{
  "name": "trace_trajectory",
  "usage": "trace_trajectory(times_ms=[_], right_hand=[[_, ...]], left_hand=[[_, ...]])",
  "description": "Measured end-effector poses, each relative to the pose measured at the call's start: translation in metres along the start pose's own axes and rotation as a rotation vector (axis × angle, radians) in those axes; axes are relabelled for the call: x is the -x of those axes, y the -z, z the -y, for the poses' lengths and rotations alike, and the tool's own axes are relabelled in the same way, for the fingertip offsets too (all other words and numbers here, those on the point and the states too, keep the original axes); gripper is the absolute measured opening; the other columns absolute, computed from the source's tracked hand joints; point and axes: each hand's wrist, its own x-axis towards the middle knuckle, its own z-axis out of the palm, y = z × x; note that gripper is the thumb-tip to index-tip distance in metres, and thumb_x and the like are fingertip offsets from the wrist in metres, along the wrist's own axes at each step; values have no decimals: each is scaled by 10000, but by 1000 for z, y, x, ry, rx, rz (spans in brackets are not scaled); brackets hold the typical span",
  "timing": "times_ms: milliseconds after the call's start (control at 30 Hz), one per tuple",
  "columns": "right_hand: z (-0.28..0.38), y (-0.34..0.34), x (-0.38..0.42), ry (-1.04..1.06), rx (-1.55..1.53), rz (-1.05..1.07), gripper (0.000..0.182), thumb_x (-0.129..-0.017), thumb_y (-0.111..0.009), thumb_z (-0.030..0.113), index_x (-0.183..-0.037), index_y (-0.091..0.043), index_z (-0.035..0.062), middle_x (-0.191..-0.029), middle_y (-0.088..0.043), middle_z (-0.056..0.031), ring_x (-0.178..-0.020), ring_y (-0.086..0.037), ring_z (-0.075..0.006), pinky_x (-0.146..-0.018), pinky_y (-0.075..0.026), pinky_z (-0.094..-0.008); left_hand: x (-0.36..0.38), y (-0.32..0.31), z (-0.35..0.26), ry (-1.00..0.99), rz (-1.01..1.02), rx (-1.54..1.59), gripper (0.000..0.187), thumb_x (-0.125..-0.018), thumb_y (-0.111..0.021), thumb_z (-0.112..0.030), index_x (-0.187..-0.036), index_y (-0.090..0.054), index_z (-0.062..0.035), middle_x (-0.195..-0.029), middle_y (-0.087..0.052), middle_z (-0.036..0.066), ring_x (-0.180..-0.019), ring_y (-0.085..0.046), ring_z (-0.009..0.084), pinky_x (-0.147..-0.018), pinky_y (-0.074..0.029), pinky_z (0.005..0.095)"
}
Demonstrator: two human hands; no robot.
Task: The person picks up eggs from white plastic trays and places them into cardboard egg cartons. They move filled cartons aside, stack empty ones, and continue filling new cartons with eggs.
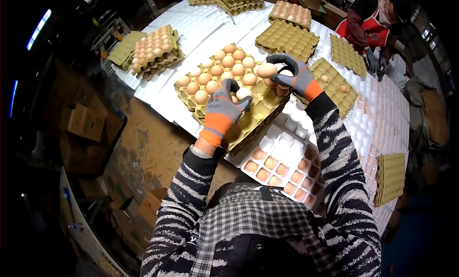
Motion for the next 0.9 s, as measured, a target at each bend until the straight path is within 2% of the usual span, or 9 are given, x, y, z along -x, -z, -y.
trace_trajectory(times_ms=[67, 100, 200, 267, 400, 600, 667, 800, 900], right_hand=[[22, -5, -5, -90, -27, 73, 461, -772, -732, 94, -1229, -669, 94, -1084, -681, -32, -1022, -640, -129, -897, -528, -289], [8, -6, -20, 130, 347, 169, 467, -789, -709, 137, -1254, -668, 150, -1117, -685, -55, -1035, -658, -173, -900, -536, -310], [32, -57, -35, -1, 1396, 301, 280, -903, -606, 250, -1156, -717, 205, -1256, -579, -62, -1080, -641, -253, -835, -552, -387], [-5, -76, -53, -49, 1562, 176, 237, -932, -580, 248, -1113, -726, 198, -1247, -546, -62, -1083, -621, -253, -840, -544, -388], [22, -59, -41, -61, 1524, 319, 293, -868, -685, 336, -1127, -722, 204, -1258, -556, -80, -1106, -611, -274, -904, -525, -381], [-8, 22, 63, 24, 355, -17, 553, -714, -853, 358, -1196, -706, 130, -1182, -627, -110, -1074, -618, -273, -938, -495, -390], [-17, 30, 119, -97, 400, 2, 537, -718, -863, 322, -1178, -704, 96, -1146, -642, -118, -1060, -623, -249, -906, -507, -360], [-45, 19, 200, -579, 842, 244, 525, -768, -786, 429, -1224, -688, 189, -1221, -595, -111, -1085, -628, -293, -932, -516, -399], [-82, -12, 237, -650, 1089, 268, 512, -787, -730, 443, -1266, -659, 277, -1321, -525, -106, -1149, -609, -295, -952, -517, -411]], left_hand=[[-16, -5, 42, -120, -173, 560, 338, -843, -704, -123, -1163, -623, -51, -1079, -672, 96, -962, -669, 264, -858, -525, 347], [-19, 11, 36, -226, -234, 322, 342, -839, -683, -96, -1179, -648, -77, -1119, -656, 89, -953, -673, 248, -850, -532, 344], [-23, 26, 14, -202, -151, -336, 348, -837, -692, -180, -1183, -719, -208, -1334, -531, 106, -1029, -642, 270, -896, -539, 377], [-28, 16, 4, -202, -71, -635, 385, -805, -764, -309, -1173, -721, -206, -1355, -519, 102, -1102, -596, 318, -931, -520, 411], [-36, 1, 5, -147, -32, -779, 371, -786, -776, -408, -1095, -725, -209, -1315, -508, 83, -1072, -566, 366, -888, -526, 442], [-14, 22, 25, -289, -256, -35, 448, -673, -879, -187, -1086, -737, -87, -1292, -564, 111, -1107, -623, 279, -923, -526, 400], [25, 23, 2, -184, -133, 334, 473, -673, -879, -155, -1112, -723, -78, -1284, -575, 123, -1081, -639, 248, -898, -538, 385], [100, -27, -25, -376, 172, 227, 480, -669, -862, -142, -1124, -711, -114, -1287, -555, 135, -1083, -639, 296, -885, -553, 396], [119, -102, 0, -381, 272, 33, 483, -701, -840, -213, -1159, -701, -146, -1308, -545, 136, -1104, -616, 338, -909, -534, 411]])
